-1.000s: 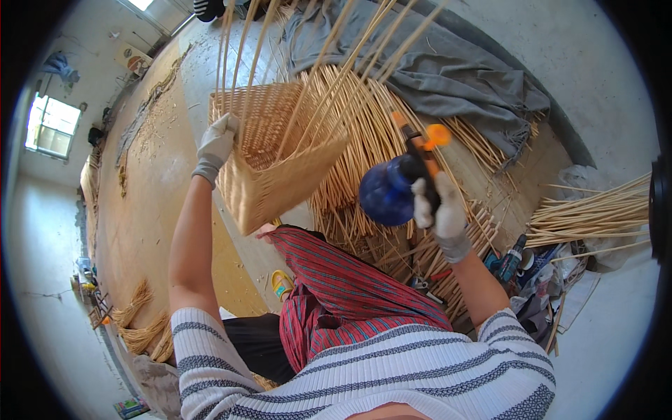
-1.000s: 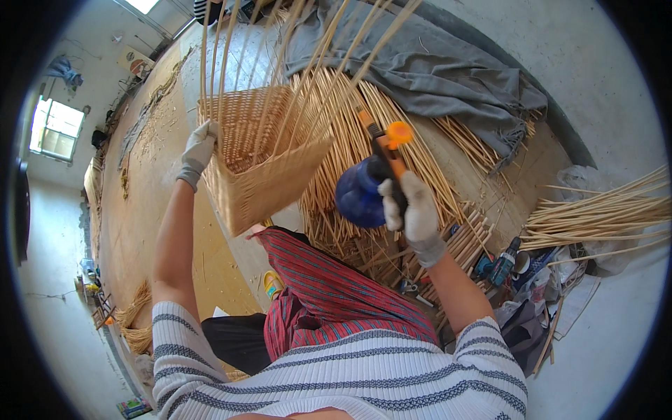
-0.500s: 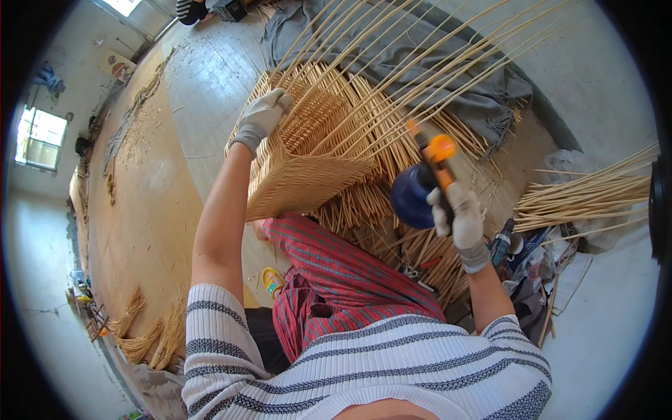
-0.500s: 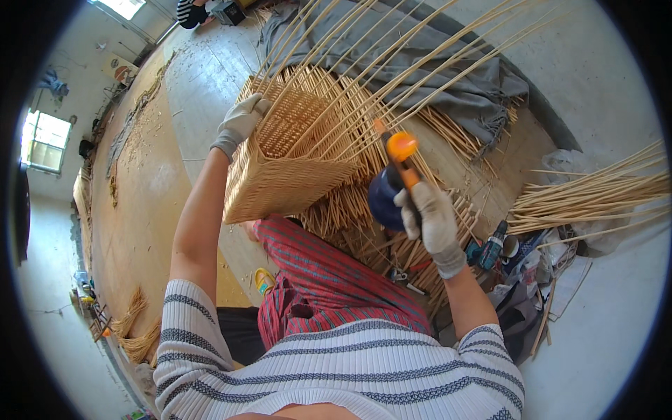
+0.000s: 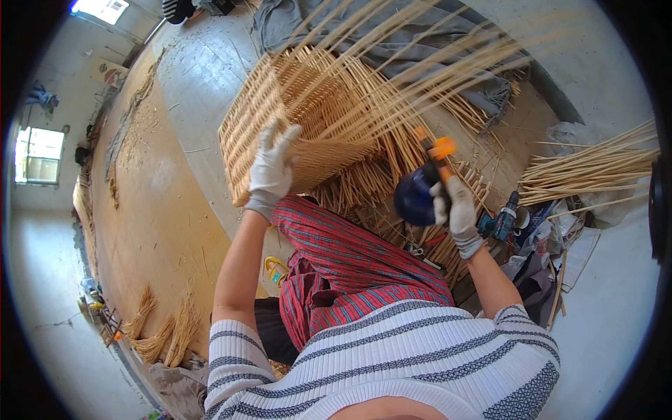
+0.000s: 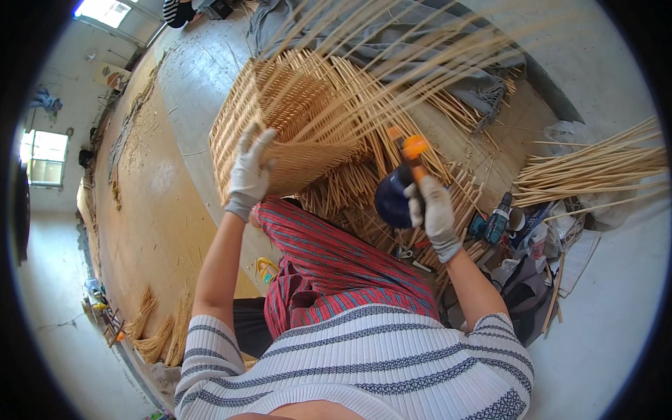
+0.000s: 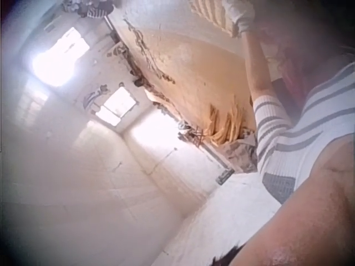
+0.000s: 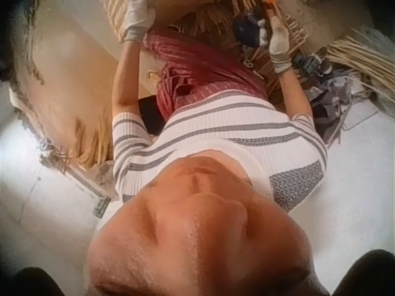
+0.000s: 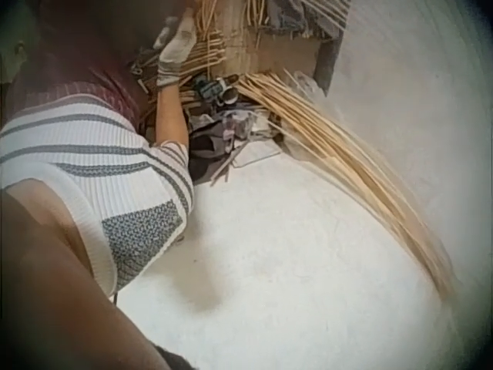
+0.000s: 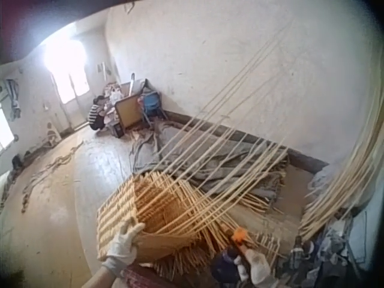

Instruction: Weaving a wicker basket using hands and various tools including a drill, pliers, and a spray bottle.

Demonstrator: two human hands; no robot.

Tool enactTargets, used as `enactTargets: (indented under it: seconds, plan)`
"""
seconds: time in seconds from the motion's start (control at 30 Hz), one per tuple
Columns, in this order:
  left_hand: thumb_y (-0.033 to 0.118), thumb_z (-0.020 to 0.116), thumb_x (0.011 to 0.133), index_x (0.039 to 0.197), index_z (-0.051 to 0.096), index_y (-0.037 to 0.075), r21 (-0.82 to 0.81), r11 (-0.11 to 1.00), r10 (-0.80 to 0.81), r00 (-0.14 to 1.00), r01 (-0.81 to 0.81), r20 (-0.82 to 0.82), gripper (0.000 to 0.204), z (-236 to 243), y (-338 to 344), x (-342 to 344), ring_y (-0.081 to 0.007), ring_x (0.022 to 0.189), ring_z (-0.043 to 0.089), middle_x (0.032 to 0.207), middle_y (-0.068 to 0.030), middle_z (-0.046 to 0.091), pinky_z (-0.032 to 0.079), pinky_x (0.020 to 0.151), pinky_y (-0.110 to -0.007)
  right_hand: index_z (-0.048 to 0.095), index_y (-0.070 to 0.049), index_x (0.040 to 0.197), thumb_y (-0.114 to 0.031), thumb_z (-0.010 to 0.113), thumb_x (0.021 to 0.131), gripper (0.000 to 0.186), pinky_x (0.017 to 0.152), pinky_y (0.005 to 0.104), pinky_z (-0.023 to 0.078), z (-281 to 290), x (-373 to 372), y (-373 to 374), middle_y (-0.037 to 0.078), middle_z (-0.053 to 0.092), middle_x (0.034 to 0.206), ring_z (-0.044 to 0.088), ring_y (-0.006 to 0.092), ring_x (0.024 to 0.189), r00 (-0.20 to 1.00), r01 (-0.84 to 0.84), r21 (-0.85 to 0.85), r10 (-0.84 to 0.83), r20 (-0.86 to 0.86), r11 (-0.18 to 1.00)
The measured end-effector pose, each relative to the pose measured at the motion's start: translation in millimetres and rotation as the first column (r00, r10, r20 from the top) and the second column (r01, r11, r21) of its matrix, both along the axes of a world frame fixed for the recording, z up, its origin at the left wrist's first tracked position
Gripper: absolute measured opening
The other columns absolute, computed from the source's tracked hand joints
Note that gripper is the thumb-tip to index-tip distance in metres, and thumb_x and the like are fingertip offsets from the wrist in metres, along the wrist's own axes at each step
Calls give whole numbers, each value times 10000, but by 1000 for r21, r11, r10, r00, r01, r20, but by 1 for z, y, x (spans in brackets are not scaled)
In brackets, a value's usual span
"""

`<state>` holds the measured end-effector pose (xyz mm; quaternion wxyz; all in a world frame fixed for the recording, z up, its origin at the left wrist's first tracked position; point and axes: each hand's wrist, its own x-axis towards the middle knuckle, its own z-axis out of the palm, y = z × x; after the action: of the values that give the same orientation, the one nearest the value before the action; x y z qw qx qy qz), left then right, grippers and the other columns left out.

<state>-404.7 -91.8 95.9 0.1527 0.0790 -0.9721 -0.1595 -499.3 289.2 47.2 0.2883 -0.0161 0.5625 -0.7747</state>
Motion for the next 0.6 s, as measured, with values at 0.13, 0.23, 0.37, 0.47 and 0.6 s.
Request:
enactTargets:
  seconds: [0.13, 0.23, 0.37, 0.47, 0.6]
  plan:
    - [-78, 651, 798, 1425, 484, 227, 187, 982, 6, 998, 5, -60, 716, 22, -36, -18, -369, 1402, 395, 1530, -184, 379, 372, 1146, -384, 626, -64, 961, -545, 465, 1007, 510, 380, 265, 342, 20, -30, 21, -5, 503, 589, 411, 115, 422, 914, 404, -184, -404, 37, 896]
    - [-133, 613, 799, 1428, 475, 215, 234, 972, 12, 996, 9, -87, 732, 37, -64, -28, -309, 1403, 411, 1509, -151, 430, 390, 1128, -359, 613, -65, 973, -552, 457, 1008, 513, 378, 277, 336, 30, -58, 16, 3, 504, 594, 412, 114, 416, 886, 415, -339, -460, -63, 844]
    - [-169, 591, 803, 1437, 468, 214, 380, 925, 38, 995, -1, -92, 751, 43, -99, -40, -242, 1380, 440, 1469, -115, 489, 386, 1119, -324, 627, -66, 941, -539, 475, 1006, 501, 399, 261, 365, 33, -83, -4, -7, 519, 597, 438, 112, 430, 934, 332, -295, -356, -29, 896]
    - [-180, 590, 806, 1450, 454, 211, 460, 884, 95, 995, -79, -11, 766, 40, -116, -46, -210, 1344, 466, 1438, -96, 522, 384, 1109, -309, 625, -55, 918, -543, 475, 1005, 518, 364, 266, 352, 26, -87, -28, 1, 498, 555, 423, 115, 385, 989, 76, -136, -92, -117, 988]
    - [-184, 587, 805, 1455, 446, 211, 499, 865, 78, 997, -62, -11, 774, 40, -122, -51, -205, 1327, 481, 1435, -90, 523, 396, 1095, -312, 617, -33, 880, -488, 466, 1023, 501, 312, 266, 337, 3, -76, -68, 2, 513, 534, 404, 108, 337, 986, -158, -53, 161, 51, 986]
